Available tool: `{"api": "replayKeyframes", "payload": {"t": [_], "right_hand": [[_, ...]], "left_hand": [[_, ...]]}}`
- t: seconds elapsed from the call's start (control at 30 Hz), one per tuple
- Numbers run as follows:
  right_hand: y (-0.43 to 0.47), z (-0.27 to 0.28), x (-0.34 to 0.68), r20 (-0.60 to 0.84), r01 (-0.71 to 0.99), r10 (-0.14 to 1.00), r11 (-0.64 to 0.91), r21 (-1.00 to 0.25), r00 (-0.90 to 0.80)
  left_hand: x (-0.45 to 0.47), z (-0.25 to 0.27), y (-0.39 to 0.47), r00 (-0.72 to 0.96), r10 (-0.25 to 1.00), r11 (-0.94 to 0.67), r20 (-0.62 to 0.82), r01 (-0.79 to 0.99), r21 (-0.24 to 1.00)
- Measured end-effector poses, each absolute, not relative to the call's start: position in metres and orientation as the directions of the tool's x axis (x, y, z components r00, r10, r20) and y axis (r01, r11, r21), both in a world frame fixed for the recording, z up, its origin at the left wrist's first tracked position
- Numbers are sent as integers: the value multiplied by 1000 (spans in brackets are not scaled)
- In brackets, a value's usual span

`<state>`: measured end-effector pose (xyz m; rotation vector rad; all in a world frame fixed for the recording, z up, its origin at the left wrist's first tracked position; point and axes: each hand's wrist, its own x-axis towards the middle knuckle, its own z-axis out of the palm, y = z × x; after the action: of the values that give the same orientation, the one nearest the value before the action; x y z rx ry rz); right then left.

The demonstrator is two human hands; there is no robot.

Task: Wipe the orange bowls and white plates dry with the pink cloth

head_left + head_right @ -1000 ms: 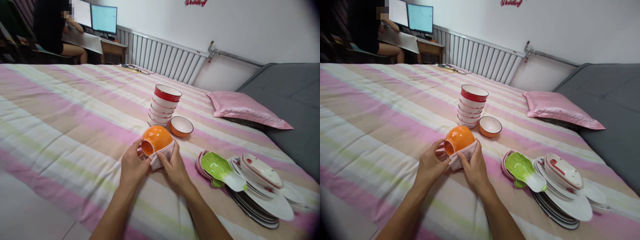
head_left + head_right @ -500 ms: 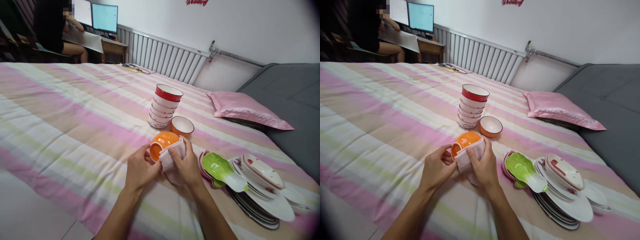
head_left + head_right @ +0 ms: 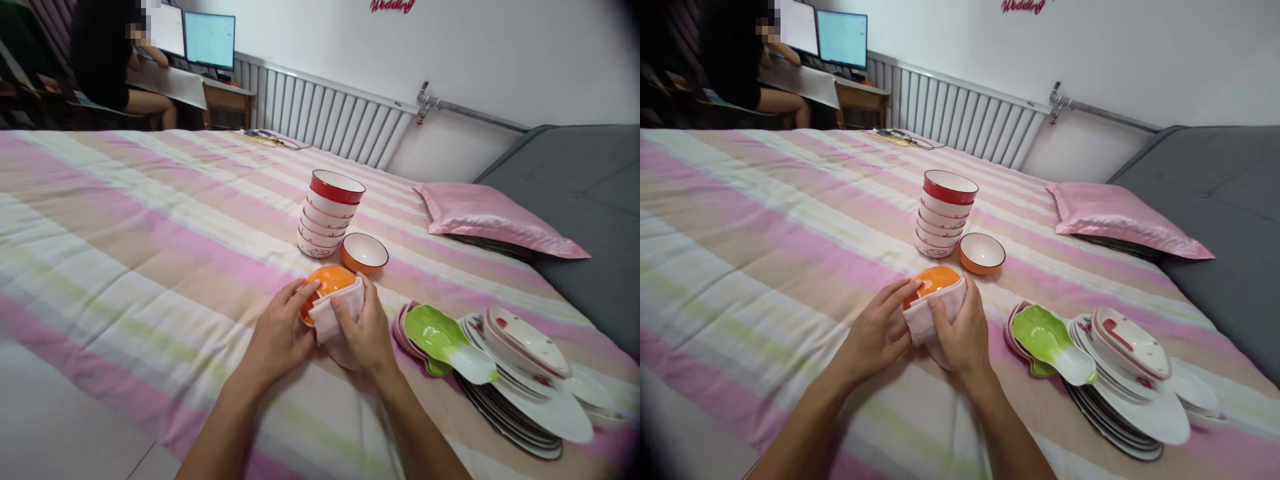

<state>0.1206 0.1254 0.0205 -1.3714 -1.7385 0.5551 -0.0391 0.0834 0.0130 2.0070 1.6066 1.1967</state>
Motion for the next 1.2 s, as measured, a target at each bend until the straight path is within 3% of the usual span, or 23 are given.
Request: {"api": "replayKeyframes", "payload": {"t": [0.27,1.03,1.2], "right_hand": [[124,13,117,409,611,906,387,-690,-112],[123,11,115,178,578,965,257,-774,-191],[123,11,114,159,573,968,245,-782,-196]], "left_hand": [[-43,12,86,-58,887,-327,458,620,713],[-40,0,92,-344,849,-152,402,568,809],[-42,2,93,-322,859,-131,397,613,780]]}}
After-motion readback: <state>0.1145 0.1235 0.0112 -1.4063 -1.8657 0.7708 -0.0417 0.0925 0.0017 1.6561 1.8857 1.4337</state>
